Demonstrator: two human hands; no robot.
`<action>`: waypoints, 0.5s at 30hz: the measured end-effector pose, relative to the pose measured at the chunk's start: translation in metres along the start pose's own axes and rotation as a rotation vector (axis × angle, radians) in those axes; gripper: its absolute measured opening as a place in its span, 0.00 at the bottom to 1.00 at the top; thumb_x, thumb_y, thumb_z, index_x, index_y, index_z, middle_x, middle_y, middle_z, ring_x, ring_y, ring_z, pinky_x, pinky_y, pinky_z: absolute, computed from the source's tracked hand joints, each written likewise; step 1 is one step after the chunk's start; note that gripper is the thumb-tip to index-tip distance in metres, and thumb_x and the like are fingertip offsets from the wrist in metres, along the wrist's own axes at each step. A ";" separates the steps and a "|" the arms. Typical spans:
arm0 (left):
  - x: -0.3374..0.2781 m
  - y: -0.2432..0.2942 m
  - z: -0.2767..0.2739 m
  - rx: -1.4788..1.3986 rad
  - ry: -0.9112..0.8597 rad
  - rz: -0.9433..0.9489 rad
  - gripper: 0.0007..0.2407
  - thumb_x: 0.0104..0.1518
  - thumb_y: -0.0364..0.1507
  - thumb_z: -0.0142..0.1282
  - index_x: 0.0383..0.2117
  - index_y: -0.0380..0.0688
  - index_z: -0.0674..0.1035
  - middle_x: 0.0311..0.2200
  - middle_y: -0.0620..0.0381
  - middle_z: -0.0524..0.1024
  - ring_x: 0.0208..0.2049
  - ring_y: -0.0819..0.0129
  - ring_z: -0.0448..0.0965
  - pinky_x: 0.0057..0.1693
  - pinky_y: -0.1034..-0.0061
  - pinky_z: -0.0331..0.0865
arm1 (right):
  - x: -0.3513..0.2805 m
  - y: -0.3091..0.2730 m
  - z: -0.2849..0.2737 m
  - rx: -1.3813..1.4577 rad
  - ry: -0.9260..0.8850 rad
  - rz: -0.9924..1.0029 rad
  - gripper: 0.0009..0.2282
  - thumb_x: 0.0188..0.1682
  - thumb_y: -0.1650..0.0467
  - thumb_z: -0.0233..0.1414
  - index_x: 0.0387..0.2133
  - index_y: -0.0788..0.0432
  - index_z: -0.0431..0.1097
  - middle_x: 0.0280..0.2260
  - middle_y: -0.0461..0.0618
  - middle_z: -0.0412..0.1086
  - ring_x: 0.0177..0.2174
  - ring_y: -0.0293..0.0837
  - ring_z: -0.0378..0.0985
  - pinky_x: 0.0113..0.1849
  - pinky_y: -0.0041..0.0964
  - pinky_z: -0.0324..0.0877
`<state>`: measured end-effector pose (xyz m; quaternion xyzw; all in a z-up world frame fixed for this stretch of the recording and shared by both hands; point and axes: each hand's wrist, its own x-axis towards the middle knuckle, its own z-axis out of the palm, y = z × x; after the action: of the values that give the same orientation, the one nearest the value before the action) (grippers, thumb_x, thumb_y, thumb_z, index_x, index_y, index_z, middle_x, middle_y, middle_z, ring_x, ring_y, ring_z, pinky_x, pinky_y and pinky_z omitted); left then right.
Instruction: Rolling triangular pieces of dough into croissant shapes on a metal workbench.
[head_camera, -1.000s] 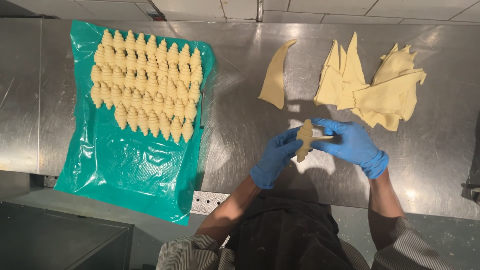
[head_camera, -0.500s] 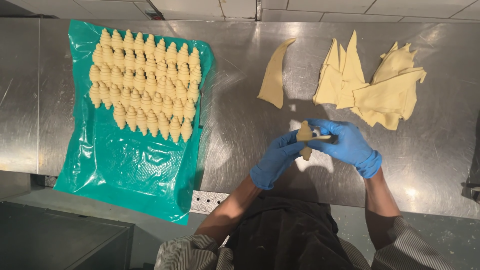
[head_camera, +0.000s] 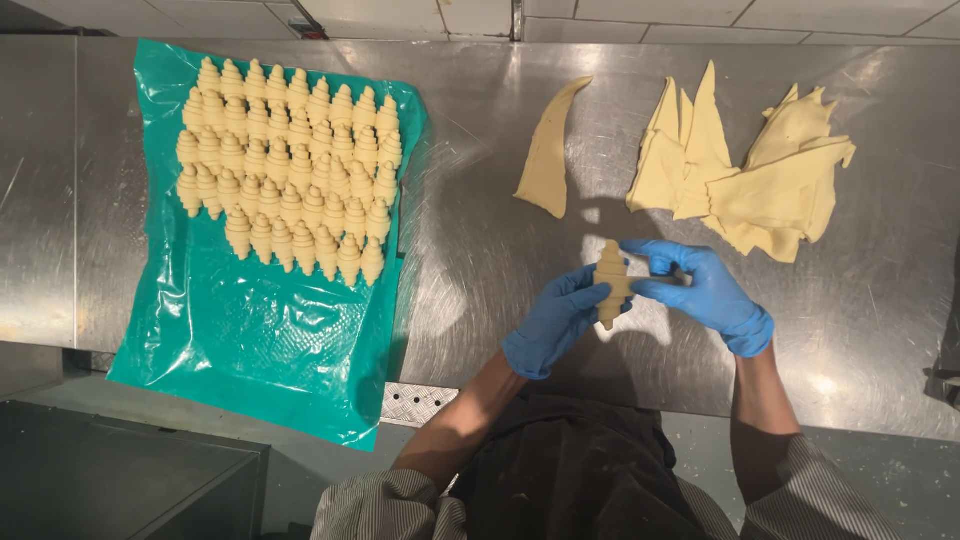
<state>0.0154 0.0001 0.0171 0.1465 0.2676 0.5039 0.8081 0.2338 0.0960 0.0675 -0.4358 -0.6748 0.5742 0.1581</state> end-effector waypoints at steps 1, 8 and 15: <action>0.000 0.001 0.001 -0.001 0.001 0.001 0.19 0.70 0.25 0.51 0.65 0.28 0.67 0.52 0.45 0.75 0.50 0.60 0.78 0.58 0.70 0.74 | 0.000 0.003 -0.001 0.000 -0.002 0.000 0.24 0.43 0.74 0.63 0.57 0.59 0.73 0.23 0.44 0.58 0.26 0.36 0.63 0.31 0.33 0.66; 0.002 -0.005 -0.001 -0.052 0.023 -0.043 0.19 0.69 0.25 0.51 0.64 0.29 0.68 0.54 0.47 0.75 0.52 0.62 0.78 0.60 0.70 0.73 | -0.003 -0.019 0.008 0.204 0.002 -0.277 0.09 0.46 0.77 0.59 0.27 0.60 0.63 0.46 0.45 0.71 0.59 0.42 0.69 0.52 0.33 0.71; -0.003 0.005 0.007 -0.110 -0.017 -0.027 0.21 0.67 0.26 0.51 0.64 0.30 0.66 0.54 0.45 0.75 0.53 0.59 0.79 0.62 0.68 0.72 | -0.006 0.017 0.006 0.048 0.077 -0.001 0.23 0.45 0.77 0.64 0.56 0.57 0.73 0.25 0.43 0.58 0.26 0.33 0.57 0.32 0.30 0.63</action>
<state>0.0149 0.0001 0.0256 0.1027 0.2345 0.5054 0.8240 0.2400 0.0871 0.0516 -0.4534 -0.6546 0.5727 0.1948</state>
